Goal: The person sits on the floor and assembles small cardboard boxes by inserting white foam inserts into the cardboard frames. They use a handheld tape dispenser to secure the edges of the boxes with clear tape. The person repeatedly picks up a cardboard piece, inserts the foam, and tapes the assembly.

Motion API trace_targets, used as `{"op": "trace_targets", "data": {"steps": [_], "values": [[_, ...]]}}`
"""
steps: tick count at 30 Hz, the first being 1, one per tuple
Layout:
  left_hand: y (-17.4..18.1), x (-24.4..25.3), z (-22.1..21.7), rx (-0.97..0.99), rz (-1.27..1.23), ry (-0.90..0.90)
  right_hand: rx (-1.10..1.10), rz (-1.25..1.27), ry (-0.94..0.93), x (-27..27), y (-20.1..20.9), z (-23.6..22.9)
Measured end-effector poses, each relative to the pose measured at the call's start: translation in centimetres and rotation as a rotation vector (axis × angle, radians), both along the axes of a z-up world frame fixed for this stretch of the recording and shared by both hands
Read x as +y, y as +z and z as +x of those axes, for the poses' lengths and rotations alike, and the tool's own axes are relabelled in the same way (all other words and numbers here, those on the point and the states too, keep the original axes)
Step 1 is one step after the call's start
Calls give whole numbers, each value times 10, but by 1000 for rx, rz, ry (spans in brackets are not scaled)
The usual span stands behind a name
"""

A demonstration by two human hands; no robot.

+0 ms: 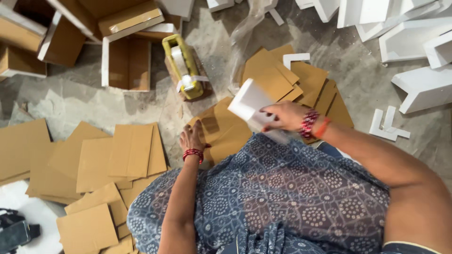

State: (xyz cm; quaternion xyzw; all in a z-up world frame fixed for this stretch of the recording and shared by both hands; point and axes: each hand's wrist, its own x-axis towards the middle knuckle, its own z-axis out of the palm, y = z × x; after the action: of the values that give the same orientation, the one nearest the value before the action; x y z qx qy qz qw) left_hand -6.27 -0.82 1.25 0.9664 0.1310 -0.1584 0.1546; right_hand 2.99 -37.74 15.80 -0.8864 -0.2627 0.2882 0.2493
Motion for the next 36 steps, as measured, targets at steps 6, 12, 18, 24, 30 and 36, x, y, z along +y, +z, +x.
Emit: {"op": "trace_targets", "data": {"steps": [6, 12, 18, 24, 30, 36], "values": [[-55, 24, -8, -156, -74, 79, -226, -459, 55, 87, -60, -3], [-79, 34, 25, -396, -400, -38, -192, -541, -4, 95, -130, -25], [-50, 41, 40, -458, -509, -53, -226, -487, -92, 96, -158, -5], [-21, 71, 47, -529, -539, 75, -487, -78, -77, 60, -124, 12], [-31, 64, 65, -528, -532, 18, -730, 4, 106, 62, -54, 5], [-37, 65, 70, -457, -565, 43, -667, 5, 199, 124, -96, -44]]}}
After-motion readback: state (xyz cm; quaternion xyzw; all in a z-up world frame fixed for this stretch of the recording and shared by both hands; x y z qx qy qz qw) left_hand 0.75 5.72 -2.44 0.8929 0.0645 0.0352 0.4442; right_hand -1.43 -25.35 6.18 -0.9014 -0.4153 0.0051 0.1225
